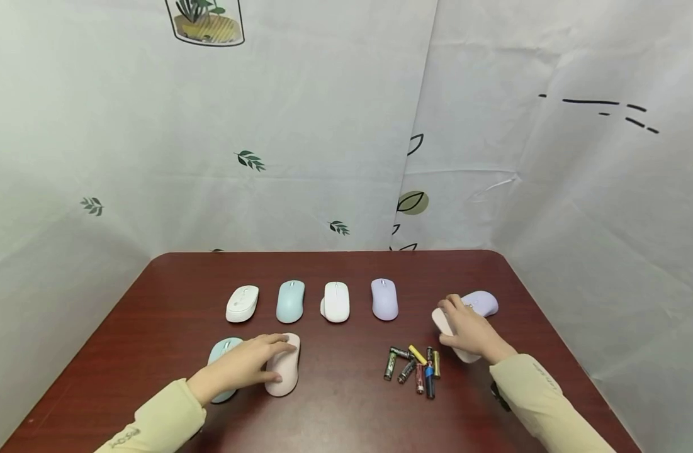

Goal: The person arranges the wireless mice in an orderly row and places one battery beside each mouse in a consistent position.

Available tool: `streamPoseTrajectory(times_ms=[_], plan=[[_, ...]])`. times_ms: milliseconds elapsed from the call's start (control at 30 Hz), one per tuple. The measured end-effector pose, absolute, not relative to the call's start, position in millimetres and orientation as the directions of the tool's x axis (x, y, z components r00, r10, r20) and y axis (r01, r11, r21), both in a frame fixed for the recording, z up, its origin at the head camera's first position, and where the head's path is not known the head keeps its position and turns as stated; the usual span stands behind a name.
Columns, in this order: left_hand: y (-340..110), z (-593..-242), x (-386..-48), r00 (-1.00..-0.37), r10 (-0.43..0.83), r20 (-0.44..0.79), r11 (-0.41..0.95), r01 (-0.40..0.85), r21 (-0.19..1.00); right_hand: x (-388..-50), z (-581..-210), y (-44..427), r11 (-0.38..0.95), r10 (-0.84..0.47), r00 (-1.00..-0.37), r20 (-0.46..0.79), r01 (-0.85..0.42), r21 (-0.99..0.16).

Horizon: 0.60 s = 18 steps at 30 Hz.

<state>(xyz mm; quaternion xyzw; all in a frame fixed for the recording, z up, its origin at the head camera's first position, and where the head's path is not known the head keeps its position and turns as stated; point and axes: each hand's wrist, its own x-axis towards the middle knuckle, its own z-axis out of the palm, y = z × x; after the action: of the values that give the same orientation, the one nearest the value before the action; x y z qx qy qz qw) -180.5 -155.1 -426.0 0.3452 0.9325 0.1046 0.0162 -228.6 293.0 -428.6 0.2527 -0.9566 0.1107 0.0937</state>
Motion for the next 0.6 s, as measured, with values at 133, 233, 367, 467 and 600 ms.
streamPoseTrajectory(times_ms=[133,233,367,467,600], plan=[[-152.7,-424.2,-179.5,-0.75,0.658,0.059,0.733,0.657,0.175,-223.9,-423.4,270.9,0.858,-0.433,-0.872,0.228,-0.477,-0.193],[-151.0,-420.9,-180.5,-0.754,0.655,0.048,0.738,0.652,0.173,-219.0,-418.6,253.3,0.857,-0.398,-0.892,0.212,-0.444,-0.26],[-147.3,-420.9,-182.5,-0.759,0.65,0.027,0.738,0.64,0.213,-212.1,-414.6,230.7,0.848,-0.372,-0.913,0.168,-0.408,-0.339],[-145.9,-429.5,-186.1,-0.741,0.67,0.048,0.723,0.666,0.184,-209.0,-412.8,214.0,0.84,-0.37,-0.92,0.128,-0.39,-0.378],[-142.1,-430.2,-185.3,-0.731,0.679,0.066,0.722,0.681,0.12,-207.4,-412.7,193.5,0.833,-0.347,-0.934,0.09,-0.351,-0.428]])
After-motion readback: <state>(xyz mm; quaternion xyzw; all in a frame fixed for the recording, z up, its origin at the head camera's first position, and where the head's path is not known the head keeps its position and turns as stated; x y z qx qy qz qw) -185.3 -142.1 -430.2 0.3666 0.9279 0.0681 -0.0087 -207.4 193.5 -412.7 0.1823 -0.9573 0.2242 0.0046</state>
